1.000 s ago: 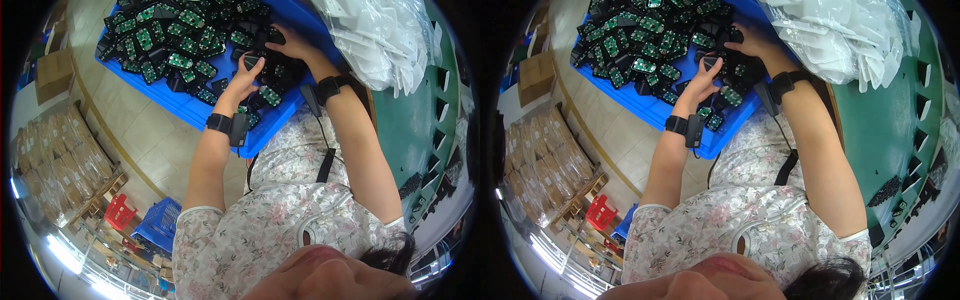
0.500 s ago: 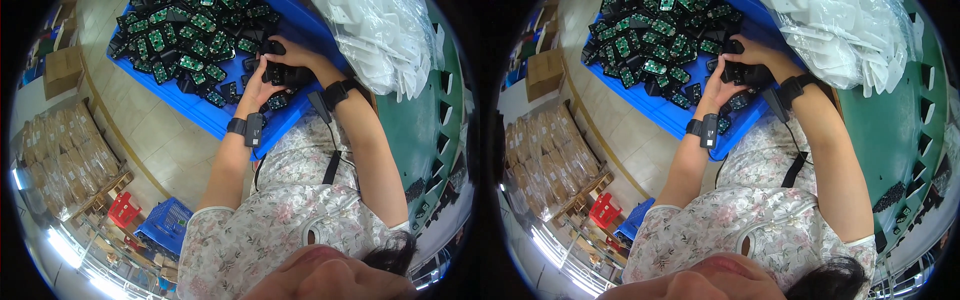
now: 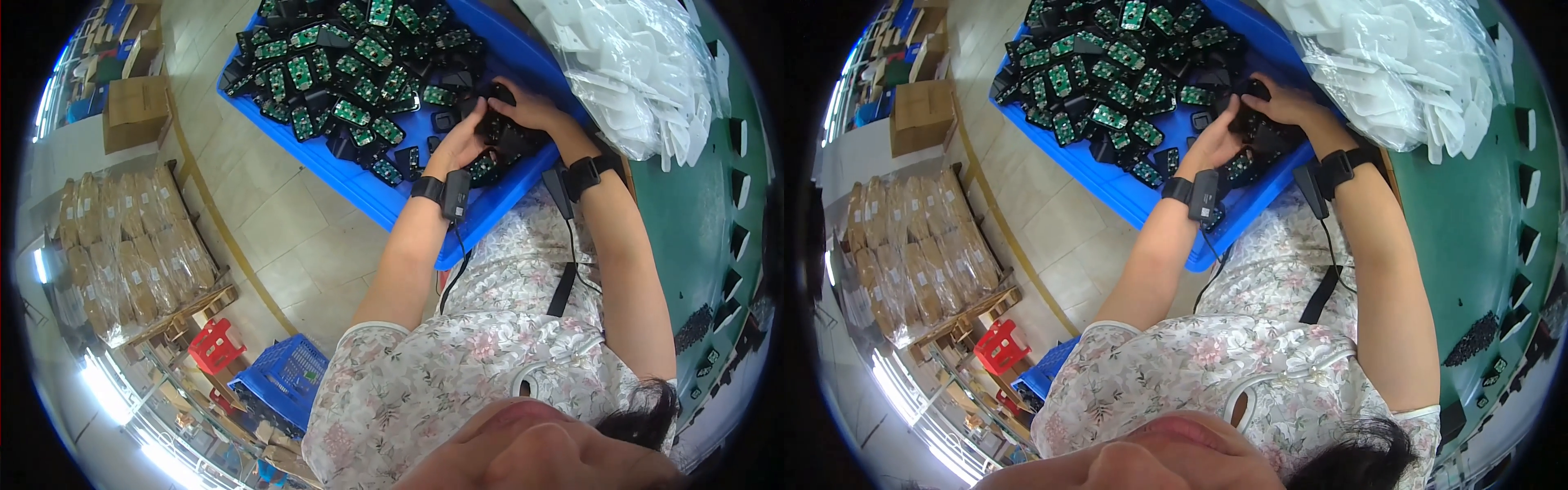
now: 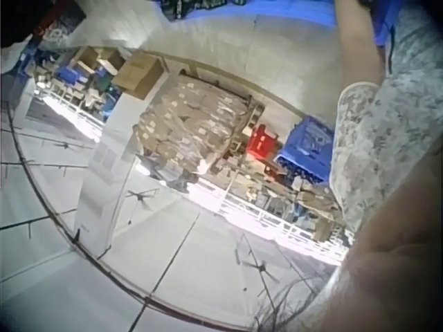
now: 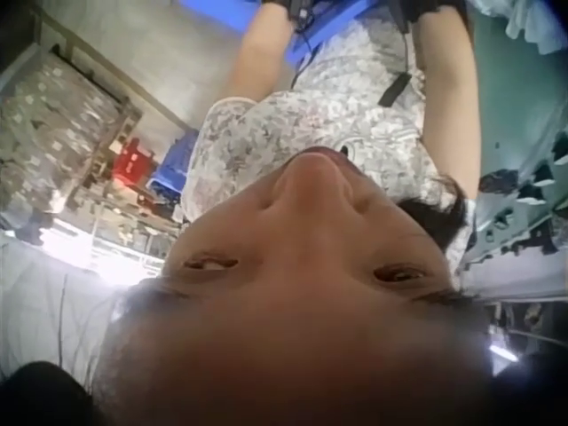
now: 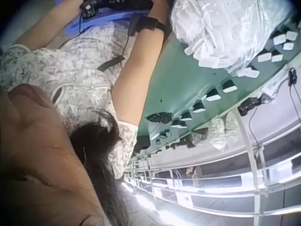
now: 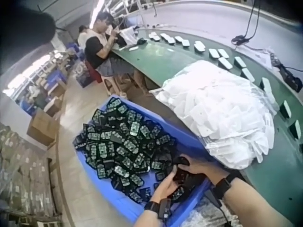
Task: The person is assembling small electronic components into plastic housings and sorting them on a factory production line.
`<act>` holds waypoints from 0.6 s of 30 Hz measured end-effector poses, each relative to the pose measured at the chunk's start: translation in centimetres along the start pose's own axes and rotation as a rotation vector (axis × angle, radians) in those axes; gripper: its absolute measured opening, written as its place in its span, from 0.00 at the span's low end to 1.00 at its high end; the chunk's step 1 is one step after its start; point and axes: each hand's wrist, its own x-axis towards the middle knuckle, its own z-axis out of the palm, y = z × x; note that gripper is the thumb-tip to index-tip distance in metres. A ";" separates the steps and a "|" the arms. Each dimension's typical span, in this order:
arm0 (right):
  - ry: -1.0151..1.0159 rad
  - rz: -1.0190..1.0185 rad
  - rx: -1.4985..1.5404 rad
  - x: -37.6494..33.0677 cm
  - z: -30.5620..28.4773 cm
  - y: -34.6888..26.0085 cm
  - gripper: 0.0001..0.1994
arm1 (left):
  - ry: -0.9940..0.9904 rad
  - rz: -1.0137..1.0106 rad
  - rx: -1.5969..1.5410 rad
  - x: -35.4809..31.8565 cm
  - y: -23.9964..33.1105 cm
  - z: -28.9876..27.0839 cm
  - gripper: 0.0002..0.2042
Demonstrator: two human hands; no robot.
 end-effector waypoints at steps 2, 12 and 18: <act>0.006 -0.002 0.000 -0.1 -0.5 0.9 0.38 | 0.031 0.007 -0.323 0.6 -0.5 1.1 0.31; 0.153 -0.056 -0.120 -2.5 -1.6 -2.0 0.34 | 0.157 0.292 -0.494 1.0 -0.8 4.6 0.21; 0.477 -0.243 -0.027 -4.7 -0.5 -3.1 0.33 | 0.328 0.320 -0.236 -1.4 0.7 6.8 0.33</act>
